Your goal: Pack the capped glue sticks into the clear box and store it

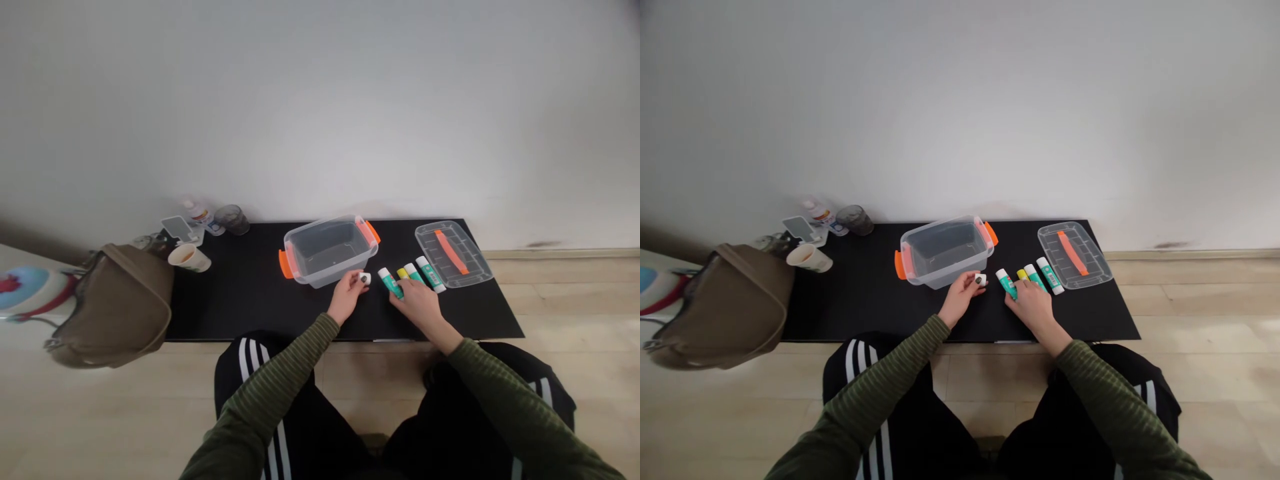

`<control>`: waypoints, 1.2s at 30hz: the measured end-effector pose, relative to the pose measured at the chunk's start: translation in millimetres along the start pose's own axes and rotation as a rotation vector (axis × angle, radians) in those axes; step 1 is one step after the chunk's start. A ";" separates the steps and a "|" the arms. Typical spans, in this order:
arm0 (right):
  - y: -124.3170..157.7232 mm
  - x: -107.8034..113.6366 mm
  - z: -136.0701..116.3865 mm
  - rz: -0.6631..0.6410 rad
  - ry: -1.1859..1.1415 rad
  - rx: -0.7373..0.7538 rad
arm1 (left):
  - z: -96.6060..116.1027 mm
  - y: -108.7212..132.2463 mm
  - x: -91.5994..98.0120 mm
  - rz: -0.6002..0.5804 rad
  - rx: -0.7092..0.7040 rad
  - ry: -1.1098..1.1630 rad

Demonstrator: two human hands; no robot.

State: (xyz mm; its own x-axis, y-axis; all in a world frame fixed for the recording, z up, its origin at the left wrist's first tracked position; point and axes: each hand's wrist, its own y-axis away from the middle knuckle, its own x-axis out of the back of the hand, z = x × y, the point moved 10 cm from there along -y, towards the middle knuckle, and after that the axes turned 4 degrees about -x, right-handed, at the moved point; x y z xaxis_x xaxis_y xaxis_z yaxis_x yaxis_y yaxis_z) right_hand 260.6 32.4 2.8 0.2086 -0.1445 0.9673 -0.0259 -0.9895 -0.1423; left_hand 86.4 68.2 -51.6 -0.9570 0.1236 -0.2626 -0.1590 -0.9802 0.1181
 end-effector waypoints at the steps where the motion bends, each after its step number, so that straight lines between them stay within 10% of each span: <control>1: 3.1 5.9 -1.8 0.048 -0.037 0.021 | -1.4 0.1 0.3 0.009 0.026 0.057; 11: 27.1 33.9 -24.4 0.197 -0.182 0.273 | 2.4 7.5 -13.1 -0.036 0.112 0.284; 36: 26.8 25.4 -22.9 -0.046 -0.299 0.233 | 12.6 12.9 -16.8 -0.099 0.115 0.150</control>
State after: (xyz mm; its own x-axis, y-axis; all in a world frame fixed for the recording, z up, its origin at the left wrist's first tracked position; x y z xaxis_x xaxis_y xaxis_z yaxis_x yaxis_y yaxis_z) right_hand 242.8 2.1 28.3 0.4811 -0.0581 0.8748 0.2057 -0.9625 -0.1770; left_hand 97.5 55.5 -33.6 -0.8897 0.1859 -0.4171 -0.2857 -0.9391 0.1910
